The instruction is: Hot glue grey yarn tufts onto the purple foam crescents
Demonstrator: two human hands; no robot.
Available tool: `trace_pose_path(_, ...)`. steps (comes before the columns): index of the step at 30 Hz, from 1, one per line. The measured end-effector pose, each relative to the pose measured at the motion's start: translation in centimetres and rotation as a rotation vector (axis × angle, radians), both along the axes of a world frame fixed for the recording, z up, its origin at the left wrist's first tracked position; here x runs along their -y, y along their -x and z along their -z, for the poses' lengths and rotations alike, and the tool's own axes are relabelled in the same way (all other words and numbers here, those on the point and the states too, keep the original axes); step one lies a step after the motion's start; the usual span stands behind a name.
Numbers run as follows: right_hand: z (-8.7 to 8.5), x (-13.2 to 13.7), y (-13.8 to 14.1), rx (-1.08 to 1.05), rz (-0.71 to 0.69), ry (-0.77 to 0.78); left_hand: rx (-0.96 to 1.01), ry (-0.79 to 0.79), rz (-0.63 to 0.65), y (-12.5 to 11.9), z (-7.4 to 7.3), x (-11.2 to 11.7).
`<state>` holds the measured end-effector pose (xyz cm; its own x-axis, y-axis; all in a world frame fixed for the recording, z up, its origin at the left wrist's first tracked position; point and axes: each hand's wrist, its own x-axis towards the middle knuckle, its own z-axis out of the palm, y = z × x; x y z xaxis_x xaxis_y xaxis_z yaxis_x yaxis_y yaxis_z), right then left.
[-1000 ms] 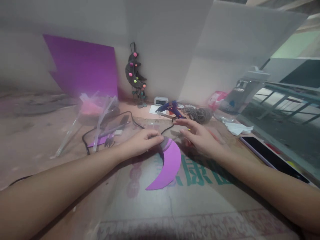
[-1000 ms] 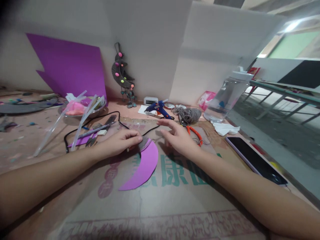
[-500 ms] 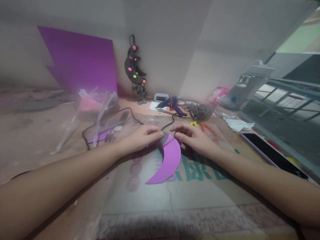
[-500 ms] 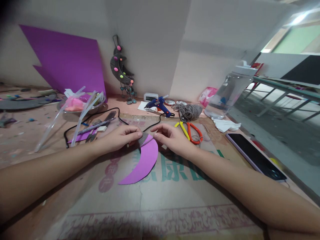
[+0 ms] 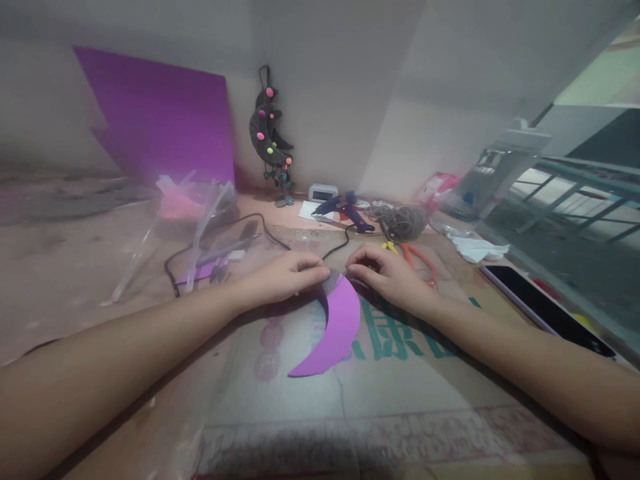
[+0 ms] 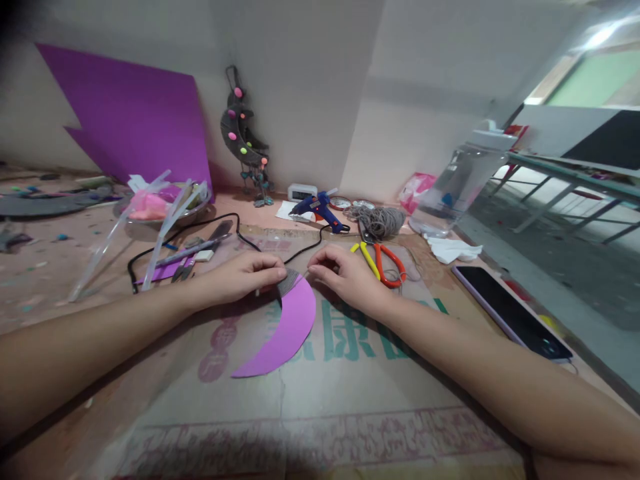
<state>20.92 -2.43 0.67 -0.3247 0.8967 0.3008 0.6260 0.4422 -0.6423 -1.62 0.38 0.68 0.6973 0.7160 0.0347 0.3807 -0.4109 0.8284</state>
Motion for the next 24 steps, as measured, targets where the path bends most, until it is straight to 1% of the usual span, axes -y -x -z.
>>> trace_pose_path(4, 0.02, -0.06, -0.07, 0.014, -0.002, -0.028, -0.006, -0.044, 0.039, 0.01, 0.06, 0.06)
trace_pose_path(14, 0.03, 0.17, 0.07, 0.061, -0.027, -0.104, -0.084, -0.140, 0.078, -0.11, 0.07, 0.38)
trace_pose_path(19, 0.03, 0.15, 0.01, 0.069, -0.052, -0.151, -0.082, -0.133, 0.094, -0.13, -0.10, 0.48)
trace_pose_path(24, -0.15, 0.29, 0.03, 0.068, -0.070, -0.164, -0.065, -0.104, 0.109, -0.14, -0.06, 0.63)
